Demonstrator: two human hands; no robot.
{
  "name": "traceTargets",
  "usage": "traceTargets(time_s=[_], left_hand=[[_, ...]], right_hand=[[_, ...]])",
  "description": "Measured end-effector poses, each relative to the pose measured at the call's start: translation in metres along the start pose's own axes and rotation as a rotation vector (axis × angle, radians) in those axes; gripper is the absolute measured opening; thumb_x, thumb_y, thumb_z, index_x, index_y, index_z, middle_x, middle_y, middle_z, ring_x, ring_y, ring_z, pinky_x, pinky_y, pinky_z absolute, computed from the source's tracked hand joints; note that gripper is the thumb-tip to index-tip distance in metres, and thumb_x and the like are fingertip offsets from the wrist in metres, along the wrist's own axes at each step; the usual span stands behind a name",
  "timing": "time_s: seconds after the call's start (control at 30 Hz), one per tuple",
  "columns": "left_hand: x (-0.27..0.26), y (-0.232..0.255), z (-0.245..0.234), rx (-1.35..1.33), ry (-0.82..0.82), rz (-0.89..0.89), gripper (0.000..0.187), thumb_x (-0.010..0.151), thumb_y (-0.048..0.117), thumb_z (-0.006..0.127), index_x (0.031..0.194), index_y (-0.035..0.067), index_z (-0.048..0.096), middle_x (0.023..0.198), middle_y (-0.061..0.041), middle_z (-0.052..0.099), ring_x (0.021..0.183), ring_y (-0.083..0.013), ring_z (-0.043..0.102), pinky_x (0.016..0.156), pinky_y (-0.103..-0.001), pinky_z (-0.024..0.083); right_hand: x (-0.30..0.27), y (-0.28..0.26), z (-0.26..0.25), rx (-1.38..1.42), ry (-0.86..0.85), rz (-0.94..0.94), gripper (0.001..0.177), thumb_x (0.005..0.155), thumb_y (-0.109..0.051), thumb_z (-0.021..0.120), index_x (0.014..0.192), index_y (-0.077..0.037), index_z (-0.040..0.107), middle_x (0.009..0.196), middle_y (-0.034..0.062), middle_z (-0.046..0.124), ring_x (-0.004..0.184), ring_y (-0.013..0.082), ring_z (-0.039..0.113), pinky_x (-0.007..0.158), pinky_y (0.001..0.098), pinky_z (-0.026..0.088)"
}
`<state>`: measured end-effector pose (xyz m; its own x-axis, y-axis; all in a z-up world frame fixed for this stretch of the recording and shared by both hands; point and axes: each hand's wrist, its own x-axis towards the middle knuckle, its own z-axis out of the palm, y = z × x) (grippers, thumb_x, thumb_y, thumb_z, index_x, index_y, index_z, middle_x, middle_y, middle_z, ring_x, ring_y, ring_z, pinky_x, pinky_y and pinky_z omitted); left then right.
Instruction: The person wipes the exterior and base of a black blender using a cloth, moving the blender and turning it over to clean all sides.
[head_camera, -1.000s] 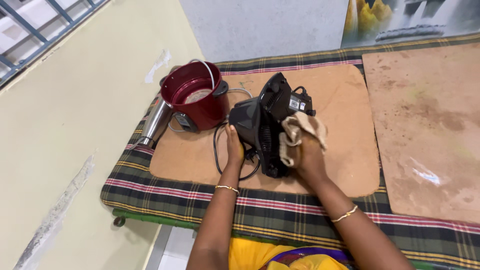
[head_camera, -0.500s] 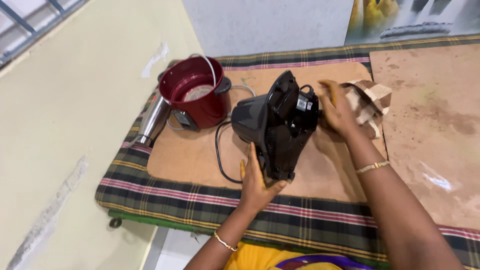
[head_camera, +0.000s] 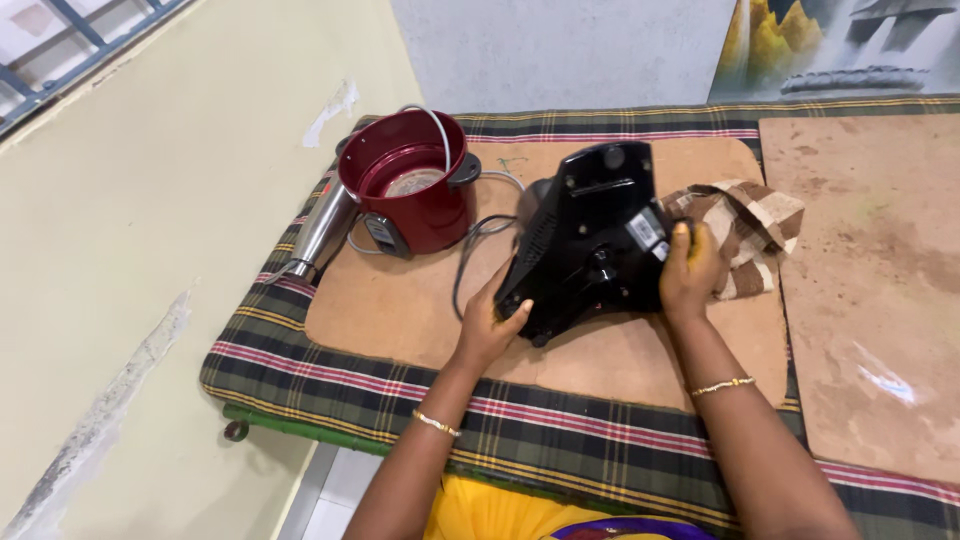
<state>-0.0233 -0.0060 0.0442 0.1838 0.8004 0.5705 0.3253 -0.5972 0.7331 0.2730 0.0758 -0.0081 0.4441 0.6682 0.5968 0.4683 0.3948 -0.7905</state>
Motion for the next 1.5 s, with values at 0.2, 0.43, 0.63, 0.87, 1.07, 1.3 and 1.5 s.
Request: traceTargets(time_s=[0.2, 0.43, 0.63, 0.87, 1.07, 1.3, 1.5], left_hand=[[0.017, -0.033, 0.013, -0.126, -0.080, -0.050, 0.066, 0.093, 0.029, 0.076, 0.147, 0.001, 0.052, 0.131, -0.016, 0.070, 0.121, -0.0211, 0.067, 0.105, -0.031, 0.050], [0.034, -0.099, 0.035, -0.382, -0.033, -0.187, 0.055, 0.091, 0.017, 0.079, 0.139, -0.001, 0.059, 0.121, -0.006, 0.071, 0.109, -0.0104, 0.064, 0.098, -0.027, 0.052], [0.043, -0.125, 0.040, -0.546, 0.161, -0.298, 0.042, 0.092, 0.012, 0.078, 0.129, -0.003, 0.065, 0.112, -0.004, 0.070, 0.099, -0.0107, 0.064, 0.091, -0.026, 0.052], [0.038, -0.104, 0.041, -0.547, 0.182, -0.286, 0.034, 0.097, 0.012, 0.073, 0.127, -0.003, 0.064, 0.112, -0.004, 0.070, 0.100, -0.0113, 0.064, 0.090, -0.027, 0.052], [0.025, -0.079, 0.039, -0.517, 0.220, -0.243, 0.043, 0.097, 0.016, 0.072, 0.134, 0.000, 0.058, 0.120, -0.007, 0.068, 0.109, -0.0124, 0.063, 0.096, -0.026, 0.050], [0.018, -0.083, 0.031, -0.362, 0.478, -0.135, 0.037, 0.110, 0.027, 0.052, 0.137, 0.002, 0.055, 0.129, -0.011, 0.066, 0.120, -0.0170, 0.061, 0.106, -0.030, 0.047], [0.020, -0.034, 0.041, -0.011, 0.562, -0.008, 0.034, 0.105, 0.020, 0.056, 0.134, 0.001, 0.054, 0.129, -0.015, 0.060, 0.121, -0.0283, 0.056, 0.106, -0.040, 0.043]], right_hand=[[-0.004, -0.005, -0.021, -0.089, 0.193, -0.211, 0.033, 0.114, -0.028, 0.056, 0.100, 0.002, 0.055, 0.095, 0.0203, 0.057, 0.090, 0.0367, 0.056, 0.081, 0.0469, 0.044], [-0.008, -0.008, -0.026, -0.061, 0.243, -0.179, 0.032, 0.112, -0.026, 0.060, 0.098, 0.001, 0.053, 0.093, 0.0177, 0.054, 0.086, 0.0333, 0.053, 0.079, 0.0448, 0.043], [-0.015, -0.015, -0.026, 0.048, 0.144, -0.112, 0.037, 0.108, -0.027, 0.066, 0.090, 0.000, 0.048, 0.081, 0.0096, 0.048, 0.077, 0.0215, 0.045, 0.070, 0.0394, 0.040], [-0.016, 0.000, -0.036, 0.024, 0.046, -0.102, 0.035, 0.111, -0.029, 0.058, 0.093, 0.000, 0.050, 0.081, 0.0104, 0.050, 0.076, 0.0246, 0.048, 0.071, 0.0372, 0.041], [-0.009, 0.005, -0.060, -0.297, 0.148, -0.158, 0.025, 0.108, -0.022, 0.055, 0.113, -0.002, 0.069, 0.115, 0.0183, 0.065, 0.118, 0.0367, 0.054, 0.102, 0.0482, 0.040], [-0.008, 0.024, -0.069, -0.516, 0.011, 0.073, 0.021, 0.098, -0.018, 0.067, 0.116, -0.009, 0.074, 0.118, 0.0168, 0.069, 0.115, 0.0351, 0.062, 0.099, 0.0479, 0.047], [0.018, 0.058, -0.097, 0.341, 0.498, 0.388, 0.022, 0.113, -0.023, 0.046, 0.131, -0.011, 0.049, 0.132, 0.0104, 0.060, 0.116, 0.0204, 0.065, 0.100, 0.0373, 0.058]])
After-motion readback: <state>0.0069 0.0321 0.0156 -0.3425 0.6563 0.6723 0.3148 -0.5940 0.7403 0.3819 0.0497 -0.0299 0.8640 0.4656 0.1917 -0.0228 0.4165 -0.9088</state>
